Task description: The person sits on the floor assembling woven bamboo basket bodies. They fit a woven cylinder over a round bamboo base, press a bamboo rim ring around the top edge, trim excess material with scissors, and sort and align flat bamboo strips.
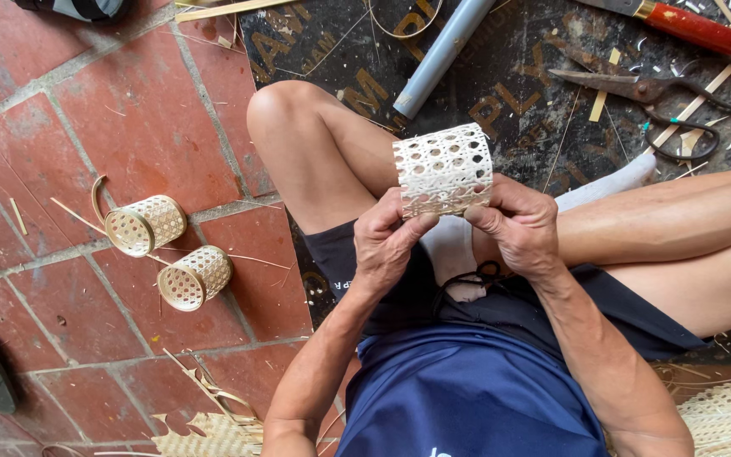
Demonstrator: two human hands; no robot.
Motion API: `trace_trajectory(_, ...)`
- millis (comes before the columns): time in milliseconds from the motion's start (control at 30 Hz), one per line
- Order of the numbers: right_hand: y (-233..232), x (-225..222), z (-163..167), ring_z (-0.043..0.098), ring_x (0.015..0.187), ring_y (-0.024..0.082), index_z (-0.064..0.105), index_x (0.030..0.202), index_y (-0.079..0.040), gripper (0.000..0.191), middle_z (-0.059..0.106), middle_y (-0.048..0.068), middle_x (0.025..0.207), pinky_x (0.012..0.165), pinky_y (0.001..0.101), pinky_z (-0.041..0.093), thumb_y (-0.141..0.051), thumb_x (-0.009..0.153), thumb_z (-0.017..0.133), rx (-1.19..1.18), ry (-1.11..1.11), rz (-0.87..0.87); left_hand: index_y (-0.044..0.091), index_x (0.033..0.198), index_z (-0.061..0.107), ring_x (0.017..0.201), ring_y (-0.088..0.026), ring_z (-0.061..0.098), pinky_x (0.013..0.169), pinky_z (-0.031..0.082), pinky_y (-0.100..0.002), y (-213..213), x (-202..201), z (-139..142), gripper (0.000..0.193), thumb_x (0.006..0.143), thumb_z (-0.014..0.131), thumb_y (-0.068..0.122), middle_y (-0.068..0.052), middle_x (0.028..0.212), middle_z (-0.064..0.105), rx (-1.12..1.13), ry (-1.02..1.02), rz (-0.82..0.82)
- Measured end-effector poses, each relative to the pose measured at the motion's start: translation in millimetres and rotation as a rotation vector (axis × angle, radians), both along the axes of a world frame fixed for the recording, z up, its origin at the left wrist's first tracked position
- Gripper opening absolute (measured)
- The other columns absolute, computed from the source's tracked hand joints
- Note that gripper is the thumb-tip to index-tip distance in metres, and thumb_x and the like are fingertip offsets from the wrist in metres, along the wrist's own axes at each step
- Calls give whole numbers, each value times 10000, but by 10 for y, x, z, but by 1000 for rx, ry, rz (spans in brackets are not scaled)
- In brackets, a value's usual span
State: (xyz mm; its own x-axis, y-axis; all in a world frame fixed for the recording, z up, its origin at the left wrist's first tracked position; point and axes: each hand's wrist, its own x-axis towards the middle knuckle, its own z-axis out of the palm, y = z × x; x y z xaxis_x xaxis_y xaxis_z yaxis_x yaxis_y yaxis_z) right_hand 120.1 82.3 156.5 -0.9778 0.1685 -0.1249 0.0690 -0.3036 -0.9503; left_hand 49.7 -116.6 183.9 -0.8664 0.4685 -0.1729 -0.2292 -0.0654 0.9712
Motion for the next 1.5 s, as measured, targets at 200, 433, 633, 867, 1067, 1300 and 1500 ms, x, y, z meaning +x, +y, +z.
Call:
trace_trajectory(200, -38, 15, 25, 678, 1099, 142, 732, 1144, 27, 217, 722, 88, 1214, 971, 273, 557, -103, 971, 749, -41, 44, -92, -2, 1062, 746, 1045, -169, 642, 928, 517, -296, 76, -139, -8, 126, 949, 779, 41, -64, 1062, 716, 9, 158, -24)
trace_trajectory(433, 52, 115, -89, 646, 1077, 132, 698, 1255, 70, 298, 734, 96, 1196, 1002, 266, 507, -59, 992, 756, -185, -63, -260, 25, 1071, 741, 1074, -165, 654, 931, 520, -283, 253, -243, -147, 171, 923, 806, 80, -75, 1140, 708, 22, 207, -135)
trace_trajectory(633, 179, -10, -244, 673, 1097, 152, 689, 1238, 66, 304, 737, 106, 1208, 1033, 290, 517, -59, 968, 749, -336, -2, -268, 8, 1067, 758, 1058, -167, 631, 914, 506, -277, 525, -336, -378, 147, 933, 785, 63, -80, 1122, 689, 127, 8, -114)
trace_trajectory(867, 734, -514, -200, 610, 1251, 172, 527, 1484, -51, 692, 494, 95, 1543, 1027, 292, 552, -406, 935, 751, 533, 108, 51, 1, 944, 707, 937, -142, 660, 903, 545, -283, 353, -696, -600, 121, 1057, 730, 37, -69, 1011, 711, 294, 76, 110)
trace_trajectory(1067, 1419, -652, -610, 618, 1202, 346, 633, 1235, -2, 445, 611, 158, 1323, 897, 504, 528, -124, 834, 781, 1686, -83, 167, -77, 1104, 710, 1025, -249, 723, 984, 575, -449, 276, -866, -658, 158, 1021, 668, 50, -150, 1101, 748, 583, -402, 287)
trace_trajectory(1300, 1633, -779, -672, 605, 978, 296, 655, 1015, -36, 63, 635, 142, 1026, 784, 460, 478, -95, 1008, 676, 1858, -157, 45, -11, 1383, 560, 1222, -295, 656, 1068, 552, -504, 45, -974, -442, 435, 1004, 697, 154, -148, 1350, 654, 780, -361, 391)
trace_trajectory(1500, 549, -1351, -348, 646, 806, 245, 740, 1197, -144, 242, 637, 91, 1127, 668, 415, 520, -158, 961, 689, 1623, 248, 106, 10, 1432, 568, 1230, -285, 660, 1111, 541, -514, -248, -1167, -465, 475, 1027, 722, 204, -133, 1357, 662, 900, -220, 466)
